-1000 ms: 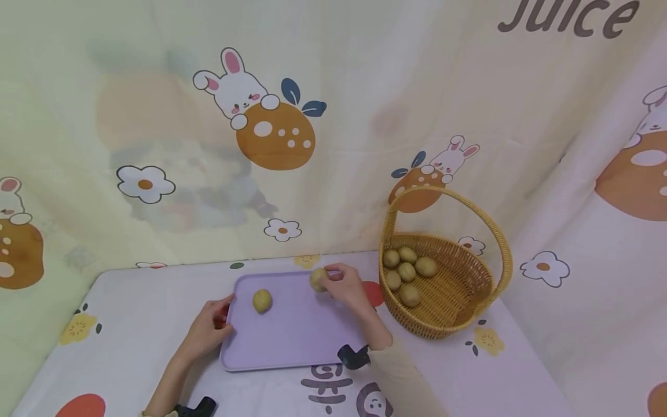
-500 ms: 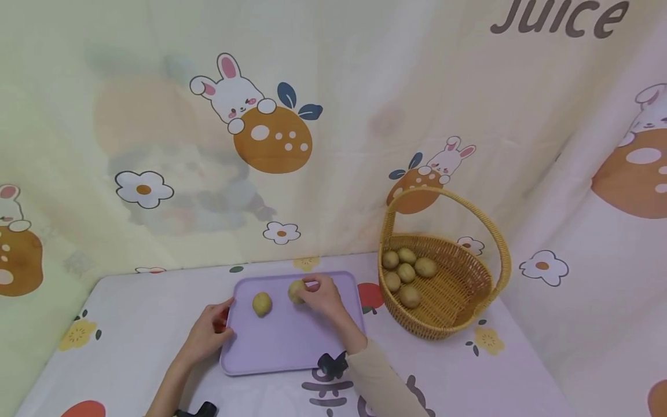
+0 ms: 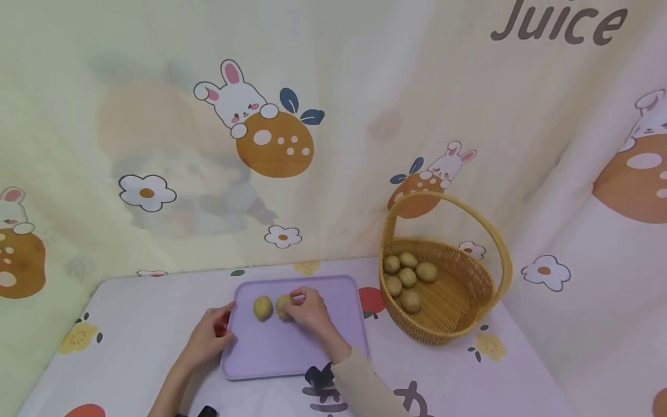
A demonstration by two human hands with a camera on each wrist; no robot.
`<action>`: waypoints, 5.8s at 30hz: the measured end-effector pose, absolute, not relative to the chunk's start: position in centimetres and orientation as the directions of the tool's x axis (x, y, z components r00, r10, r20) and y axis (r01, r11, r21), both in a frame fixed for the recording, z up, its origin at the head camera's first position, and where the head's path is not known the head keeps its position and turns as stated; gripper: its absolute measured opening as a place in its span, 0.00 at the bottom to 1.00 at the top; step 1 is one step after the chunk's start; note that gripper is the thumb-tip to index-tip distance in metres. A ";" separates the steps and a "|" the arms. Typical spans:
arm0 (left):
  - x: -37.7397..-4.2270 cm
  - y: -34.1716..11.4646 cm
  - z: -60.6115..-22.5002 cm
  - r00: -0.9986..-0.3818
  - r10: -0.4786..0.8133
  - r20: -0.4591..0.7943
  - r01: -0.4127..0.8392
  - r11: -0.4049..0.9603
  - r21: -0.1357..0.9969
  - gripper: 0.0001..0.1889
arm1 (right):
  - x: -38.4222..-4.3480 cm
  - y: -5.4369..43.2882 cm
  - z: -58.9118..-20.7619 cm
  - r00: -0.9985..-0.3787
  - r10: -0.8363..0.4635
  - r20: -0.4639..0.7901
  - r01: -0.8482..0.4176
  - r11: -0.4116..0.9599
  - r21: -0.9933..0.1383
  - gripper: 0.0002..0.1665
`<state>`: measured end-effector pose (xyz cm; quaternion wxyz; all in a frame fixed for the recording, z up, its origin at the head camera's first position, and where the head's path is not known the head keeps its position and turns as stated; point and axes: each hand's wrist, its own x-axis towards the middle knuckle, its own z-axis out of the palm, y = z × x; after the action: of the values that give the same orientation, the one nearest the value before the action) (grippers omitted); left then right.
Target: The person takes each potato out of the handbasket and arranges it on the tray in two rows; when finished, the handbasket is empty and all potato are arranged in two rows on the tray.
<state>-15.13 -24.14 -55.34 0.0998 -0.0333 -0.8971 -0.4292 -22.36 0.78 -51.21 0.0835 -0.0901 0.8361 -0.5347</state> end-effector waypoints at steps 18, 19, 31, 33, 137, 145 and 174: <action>-15.1 -23.9 -55.3 -0.978 -0.031 0.207 0.141 0.635 0.760 0.34 | -21.8 0.4 -50.7 -0.968 -0.249 -0.043 -0.062 0.398 -0.916 0.18; -15.1 -23.9 -55.3 -0.976 -0.031 0.217 0.148 0.634 0.759 0.34 | -21.8 0.4 -50.7 -0.968 -0.248 -0.043 -0.062 0.401 -0.914 0.18; -15.1 -24.1 -55.6 -0.976 -0.030 0.217 0.151 0.623 0.767 0.35 | -22.0 1.0 -50.6 -0.974 -0.223 -0.044 -0.059 0.435 -0.899 0.20; -15.1 -24.0 -55.5 -0.976 -0.029 0.215 0.150 0.623 0.767 0.35 | -22.1 1.2 -50.5 -0.976 -0.211 -0.055 -0.042 0.428 -0.903 0.21; -14.9 -23.9 -55.1 -0.987 -0.039 0.158 0.094 0.659 0.747 0.35 | -23.5 24.6 -47.3 -0.964 0.080 -0.252 0.259 0.477 -0.840 0.28; -14.9 -23.9 -55.1 -0.987 -0.038 0.157 0.093 0.658 0.747 0.34 | -23.6 24.6 -47.3 -0.974 0.103 -0.200 0.225 0.464 -0.857 0.25; -14.9 -23.9 -55.1 -0.987 -0.050 0.152 0.084 0.652 0.754 0.35 | -24.8 18.6 -43.7 -0.995 0.052 -0.083 0.095 0.285 -0.954 0.25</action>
<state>-14.92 -23.88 -55.09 0.0799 -0.0094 -0.9053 -0.4171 -24.76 18.59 -43.74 0.0178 0.0458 0.8014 -0.5961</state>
